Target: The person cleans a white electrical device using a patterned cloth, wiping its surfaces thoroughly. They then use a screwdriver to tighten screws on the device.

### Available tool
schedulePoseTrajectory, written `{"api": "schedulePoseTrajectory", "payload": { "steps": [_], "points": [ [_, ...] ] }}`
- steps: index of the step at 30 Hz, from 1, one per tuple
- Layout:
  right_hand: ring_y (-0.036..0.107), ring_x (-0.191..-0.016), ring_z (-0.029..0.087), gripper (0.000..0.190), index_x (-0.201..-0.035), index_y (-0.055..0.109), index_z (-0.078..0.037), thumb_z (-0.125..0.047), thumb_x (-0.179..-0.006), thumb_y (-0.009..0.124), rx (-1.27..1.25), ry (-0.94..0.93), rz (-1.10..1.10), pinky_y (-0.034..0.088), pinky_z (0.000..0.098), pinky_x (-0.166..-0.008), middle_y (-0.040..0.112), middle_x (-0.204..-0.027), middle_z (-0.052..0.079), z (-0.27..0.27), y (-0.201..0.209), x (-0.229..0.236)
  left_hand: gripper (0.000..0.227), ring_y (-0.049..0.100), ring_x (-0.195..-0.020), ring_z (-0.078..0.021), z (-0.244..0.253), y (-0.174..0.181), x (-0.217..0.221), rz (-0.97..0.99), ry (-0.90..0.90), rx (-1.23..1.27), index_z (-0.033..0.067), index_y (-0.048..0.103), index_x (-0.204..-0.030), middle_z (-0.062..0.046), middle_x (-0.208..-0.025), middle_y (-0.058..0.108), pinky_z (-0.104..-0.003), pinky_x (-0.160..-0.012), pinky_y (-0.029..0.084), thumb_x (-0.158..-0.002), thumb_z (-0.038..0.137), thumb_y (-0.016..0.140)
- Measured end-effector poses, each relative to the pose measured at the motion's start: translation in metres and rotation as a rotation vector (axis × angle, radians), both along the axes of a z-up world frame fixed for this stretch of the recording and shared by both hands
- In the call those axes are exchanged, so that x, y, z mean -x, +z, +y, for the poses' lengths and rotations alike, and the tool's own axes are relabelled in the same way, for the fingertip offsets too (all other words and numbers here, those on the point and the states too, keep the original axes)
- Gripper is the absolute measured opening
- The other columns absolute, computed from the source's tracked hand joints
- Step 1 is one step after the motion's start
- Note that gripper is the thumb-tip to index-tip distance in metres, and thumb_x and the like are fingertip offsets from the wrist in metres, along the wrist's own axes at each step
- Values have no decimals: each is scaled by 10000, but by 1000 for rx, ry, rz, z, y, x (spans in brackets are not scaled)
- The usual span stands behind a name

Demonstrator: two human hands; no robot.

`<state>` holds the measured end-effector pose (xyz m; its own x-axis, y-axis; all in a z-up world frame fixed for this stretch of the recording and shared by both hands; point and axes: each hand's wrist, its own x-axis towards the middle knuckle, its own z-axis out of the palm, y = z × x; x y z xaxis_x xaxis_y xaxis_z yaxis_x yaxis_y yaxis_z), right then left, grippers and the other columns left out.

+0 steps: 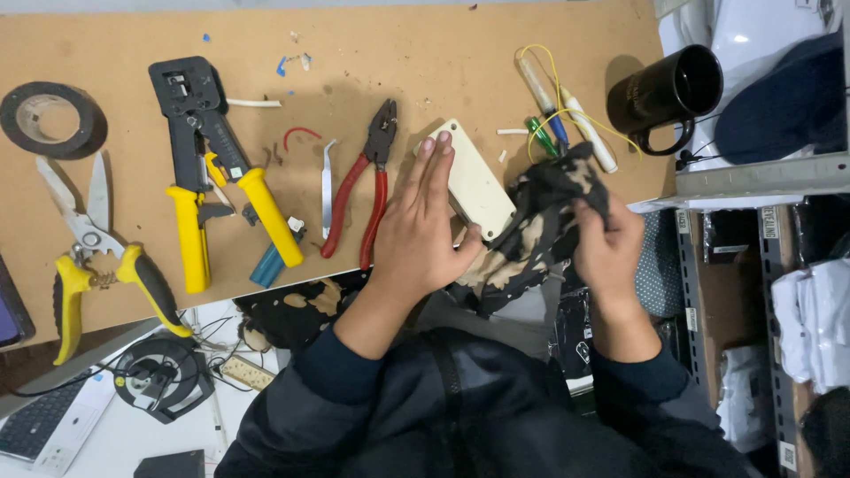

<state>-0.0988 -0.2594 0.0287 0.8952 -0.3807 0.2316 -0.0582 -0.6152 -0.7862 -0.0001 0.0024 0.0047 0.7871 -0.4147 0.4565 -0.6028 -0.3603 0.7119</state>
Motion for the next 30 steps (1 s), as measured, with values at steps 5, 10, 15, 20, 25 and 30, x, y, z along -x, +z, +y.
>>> {"api": "schedulePoseTrajectory", "payload": {
  "steps": [5, 10, 15, 20, 25, 30],
  "points": [
    [701, -824, 361, 154, -856, 722, -65, -198, -913, 672, 336, 513, -130, 461, 502, -929, 730, -859, 141, 38, -17, -11, 1042, 316, -1554, -399, 0, -2, 0, -5, -4, -26, -42, 189, -1612, -243, -1662, 328, -501, -1207, 372, -754, 155, 745],
    [718, -932, 385, 319, -843, 695, -43, -275, -1030, 581, 531, 577, -103, 460, 540, -981, 736, -893, 173, 62, -5, -43, 1030, 305, -1561, -397, -3, -7, 4, -7, -5, -32, -32, 179, -1625, -226, -1673, 320, -517, -1185, 399, -760, 161, 704],
    [613, -1054, 523, 328, -1170, 622, 80, -137, -1128, 380, 388, 174, 49, 457, 568, -956, 638, -1020, 316, 72, 8, -42, 944, 351, -1534, -405, -1, -4, 3, -42, 19, -35, -50, 206, -1610, -243, -1655, 346, -495, -1156, 432, -789, 117, 639],
    [579, -1197, 457, 368, -1288, 582, 64, -161, -1115, 347, 163, 110, -5, 405, 542, -1089, 633, -1188, 255, 78, 19, -13, 932, 362, -1533, -398, -1, -7, 4, -27, 17, -31, -50, 208, -1610, -235, -1646, 369, -501, -1134, 456, -789, 102, 623],
    [642, -1065, 419, 317, -1023, 715, -15, -238, -1040, 491, 477, 390, -146, 407, 569, -1049, 690, -995, 181, 80, -11, -12, 946, 350, -1549, -368, -2, -7, 1, -46, 38, -56, -40, 183, -1623, -209, -1667, 348, -478, -1086, 496, -794, 108, 616],
    [646, -1102, 423, 339, -1026, 708, -2, -273, -1076, 512, 692, 515, 41, 452, 539, -1015, 705, -1028, 229, 77, -7, -52, 950, 335, -1559, -362, -5, -8, 0, -21, 43, -32, -20, 160, -1635, -173, -1682, 337, -502, -1022, 528, -796, 76, 595]
  ]
}}
